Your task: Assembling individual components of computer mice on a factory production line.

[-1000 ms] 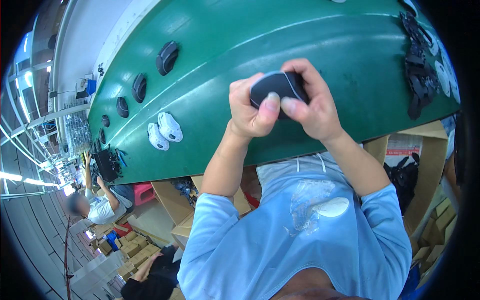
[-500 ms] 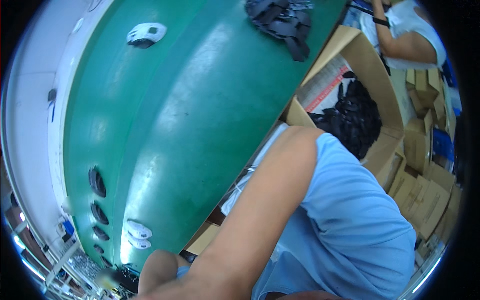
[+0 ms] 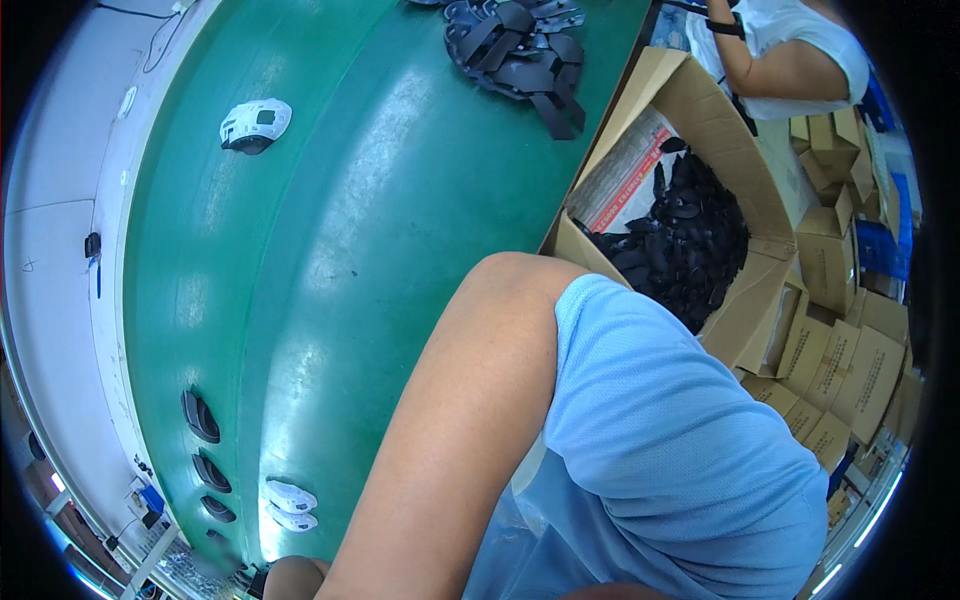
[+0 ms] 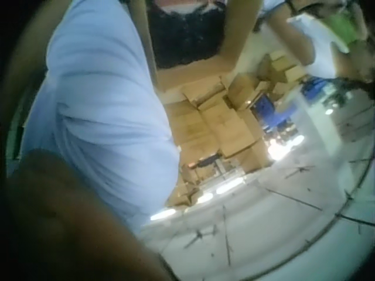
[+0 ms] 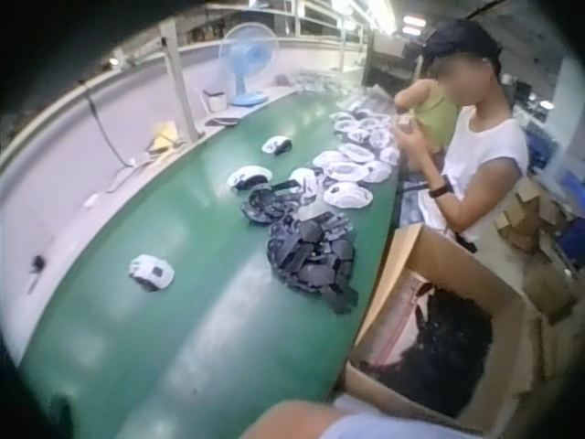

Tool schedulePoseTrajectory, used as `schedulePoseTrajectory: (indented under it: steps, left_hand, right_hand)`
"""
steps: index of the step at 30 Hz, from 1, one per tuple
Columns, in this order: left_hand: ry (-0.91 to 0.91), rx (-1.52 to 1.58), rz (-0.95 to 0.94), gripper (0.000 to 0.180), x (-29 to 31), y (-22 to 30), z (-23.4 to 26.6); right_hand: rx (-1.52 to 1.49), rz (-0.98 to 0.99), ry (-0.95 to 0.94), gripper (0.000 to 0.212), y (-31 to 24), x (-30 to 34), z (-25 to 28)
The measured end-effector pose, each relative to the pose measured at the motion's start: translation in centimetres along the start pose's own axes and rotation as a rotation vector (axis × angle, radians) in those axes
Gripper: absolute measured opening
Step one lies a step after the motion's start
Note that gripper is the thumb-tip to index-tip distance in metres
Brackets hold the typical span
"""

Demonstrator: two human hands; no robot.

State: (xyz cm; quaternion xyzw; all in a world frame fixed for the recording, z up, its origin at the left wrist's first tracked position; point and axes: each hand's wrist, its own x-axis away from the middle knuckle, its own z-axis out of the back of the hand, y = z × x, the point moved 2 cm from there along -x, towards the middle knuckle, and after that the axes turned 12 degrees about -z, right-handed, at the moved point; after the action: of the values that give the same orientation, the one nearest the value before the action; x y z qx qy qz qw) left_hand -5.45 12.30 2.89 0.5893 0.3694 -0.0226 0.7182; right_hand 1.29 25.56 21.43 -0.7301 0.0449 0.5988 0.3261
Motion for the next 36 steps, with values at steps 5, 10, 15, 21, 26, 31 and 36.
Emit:
schedulePoseTrajectory:
  steps: [5,10,15,21,26,31,36]
  left_hand:
    - [0.155,-0.084,0.065,0.042,-2.7,0.7,6.4]
    - [0.460,0.233,0.263,0.041,-3.1,-5.5,9.0]
    - [0.521,0.197,0.534,0.043,1.4,-10.9,13.7]
    - [-0.207,-0.850,0.815,0.056,0.0,-5.7,13.2]
    - [-0.643,-1.148,-0.194,0.036,-7.3,-7.0,0.2]
    - [-1.048,-1.076,-0.554,0.081,-12.7,-15.6,-12.6]
    - [-1.338,-0.993,-0.098,0.073,-16.7,-15.2,-9.5]
  right_hand:
    - [-0.403,-1.021,0.143,0.029,17.0,3.6,9.8]
    - [0.316,-0.867,0.212,0.074,21.9,13.5,11.1]
    - [0.017,-1.163,0.000,0.043,15.9,18.1,15.2]
    - [0.114,-1.261,-0.055,0.034,7.3,22.2,20.2]
    - [0.007,-1.316,0.254,0.028,2.4,24.8,20.6]
    - [0.112,-1.301,0.501,0.023,-2.6,27.9,22.3]
    - [0.648,-1.399,0.748,0.021,-11.6,34.9,30.1]
